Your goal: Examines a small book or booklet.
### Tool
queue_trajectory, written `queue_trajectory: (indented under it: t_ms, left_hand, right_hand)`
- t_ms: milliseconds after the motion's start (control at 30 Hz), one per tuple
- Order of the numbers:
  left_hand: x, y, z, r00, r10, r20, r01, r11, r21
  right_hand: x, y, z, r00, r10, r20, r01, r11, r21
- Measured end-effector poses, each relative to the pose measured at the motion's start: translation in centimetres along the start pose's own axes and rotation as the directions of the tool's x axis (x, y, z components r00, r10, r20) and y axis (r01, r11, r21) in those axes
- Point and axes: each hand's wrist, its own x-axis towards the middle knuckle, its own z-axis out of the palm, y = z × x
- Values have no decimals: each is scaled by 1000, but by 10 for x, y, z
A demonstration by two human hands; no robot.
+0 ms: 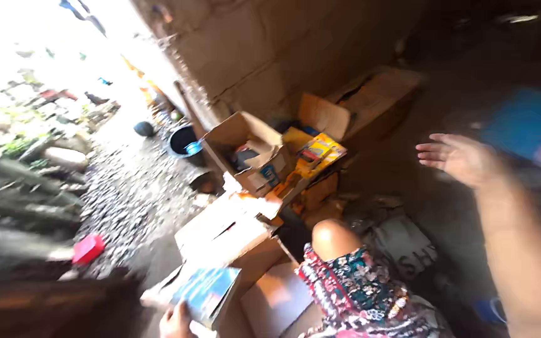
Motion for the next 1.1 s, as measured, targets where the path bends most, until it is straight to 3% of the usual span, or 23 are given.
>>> queue_trajectory:
  t_ms: [100, 233, 367, 467, 567, 667, 733, 867, 1000, 1100]
  left_hand:
    - [-10, 13, 10, 999, -38, -8, 37, 997, -68]
    - [-13, 14, 19, 998, -52, 39, 56, 991, -122]
    - [-17, 19, 24, 994, -87, 73, 97, 984, -146]
    - [-12, 14, 32, 992, -77, 101, 89, 989, -121]
    - [1, 0, 41, 988, -58, 143, 69, 995, -76]
    - [10, -3, 46, 979, -87, 182, 97, 994, -49]
    - [15, -8, 47, 973, -113, 200, 127, 990, -60]
    - [31, -15, 43, 958, -185, 218, 199, 979, -43]
    - [44, -21, 39, 935, -301, 187, 287, 953, 98]
    - [50, -25, 37, 933, -303, 197, 282, 951, 127]
  right_hand:
    - [-38, -1, 100, 911, -95, 401, 151, 982, -113]
    - [-92, 21, 239, 613, 49, 788, 173, 965, -195]
    - [-139, 80, 355, 334, 268, 904, 231, 906, -354]
    - [-167, 134, 405, 228, 348, 909, 288, 868, -405]
    - [-183, 179, 426, 203, 439, 875, 298, 824, -482]
    - [-186, 215, 431, 305, 539, 785, 196, 771, -606]
    - [-185, 230, 435, 335, 583, 740, 224, 714, -663]
    - [-177, 242, 445, 313, 597, 739, 417, 612, -671]
    - [-178, 253, 446, 265, 675, 688, 461, 538, -706]
    - [-180, 254, 447, 238, 697, 676, 511, 502, -698]
